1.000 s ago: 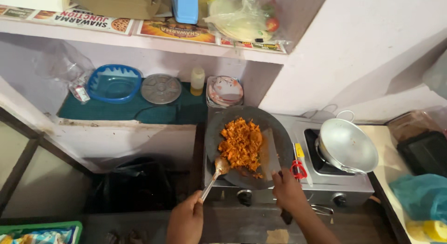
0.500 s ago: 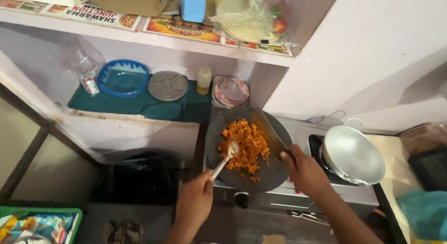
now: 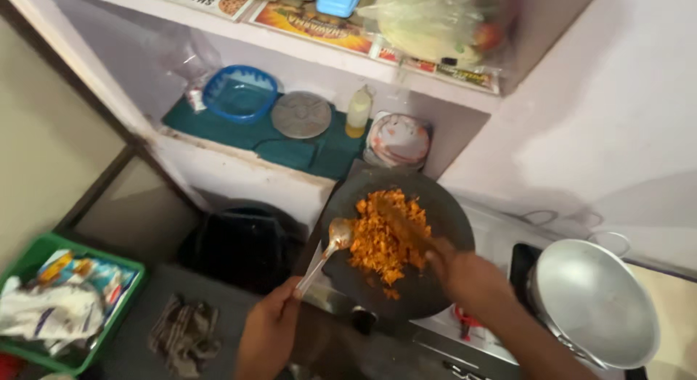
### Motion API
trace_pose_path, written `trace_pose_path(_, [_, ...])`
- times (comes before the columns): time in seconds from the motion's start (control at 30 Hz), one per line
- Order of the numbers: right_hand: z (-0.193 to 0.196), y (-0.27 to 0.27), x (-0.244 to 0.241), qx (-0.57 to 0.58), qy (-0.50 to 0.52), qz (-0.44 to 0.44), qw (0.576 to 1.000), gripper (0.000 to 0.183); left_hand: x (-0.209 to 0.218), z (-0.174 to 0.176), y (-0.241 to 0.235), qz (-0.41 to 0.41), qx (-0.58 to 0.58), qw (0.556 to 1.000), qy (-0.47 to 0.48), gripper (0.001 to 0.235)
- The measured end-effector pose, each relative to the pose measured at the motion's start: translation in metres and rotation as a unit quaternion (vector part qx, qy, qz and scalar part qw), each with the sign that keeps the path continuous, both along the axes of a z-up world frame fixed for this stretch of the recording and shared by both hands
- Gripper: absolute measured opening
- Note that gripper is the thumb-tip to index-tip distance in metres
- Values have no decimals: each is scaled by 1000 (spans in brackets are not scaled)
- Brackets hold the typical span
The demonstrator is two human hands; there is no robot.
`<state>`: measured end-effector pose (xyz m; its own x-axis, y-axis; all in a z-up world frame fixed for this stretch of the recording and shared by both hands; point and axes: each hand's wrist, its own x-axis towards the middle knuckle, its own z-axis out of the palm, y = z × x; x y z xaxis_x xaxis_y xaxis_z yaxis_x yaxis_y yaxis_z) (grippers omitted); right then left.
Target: The person stirs and chops a mixture of orange-colored food in a pan on a stove using a spoon and a knife. They then transfer the cooked food from the pan into a blue bowl.
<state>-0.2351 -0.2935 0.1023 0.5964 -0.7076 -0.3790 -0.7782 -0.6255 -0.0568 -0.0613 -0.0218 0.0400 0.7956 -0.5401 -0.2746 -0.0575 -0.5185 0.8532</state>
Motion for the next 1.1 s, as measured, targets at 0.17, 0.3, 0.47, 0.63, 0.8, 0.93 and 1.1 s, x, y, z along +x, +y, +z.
trace_pose_path(0.17, [14, -5, 0, 8, -90, -11, 996, 41, -19, 4, -1, 67, -32, 994, 75, 33])
trace_pose_path(0.3, [10, -6, -2, 50, -17, 84, 995, 42, -37, -2, -1, 95, -106, 984, 108, 32])
trace_pose_path(0.47, [7, -31, -7, 4, -26, 84, 996, 43, -52, -7, 0, 142, -54, 984, 97, 35])
trace_pose_path(0.63, [-11, -24, -7, 51, -37, 102, 993, 45, -55, -4, 5, 134, -57, 988, 56, 35])
trace_pose_path(0.8, [-25, -48, -21, 59, -103, 87, 989, 48, -49, 6, 1, 133, 21, 991, -7, 32])
trace_pose_path(0.93, [-23, -74, -43, 90, -170, -16, 981, 44, -49, 13, -8, 118, 48, 992, -3, 31])
trace_pose_path(1.1, [-32, -87, -45, 34, -211, -49, 976, 43, -31, 16, -23, 70, 65, 995, -29, 32])
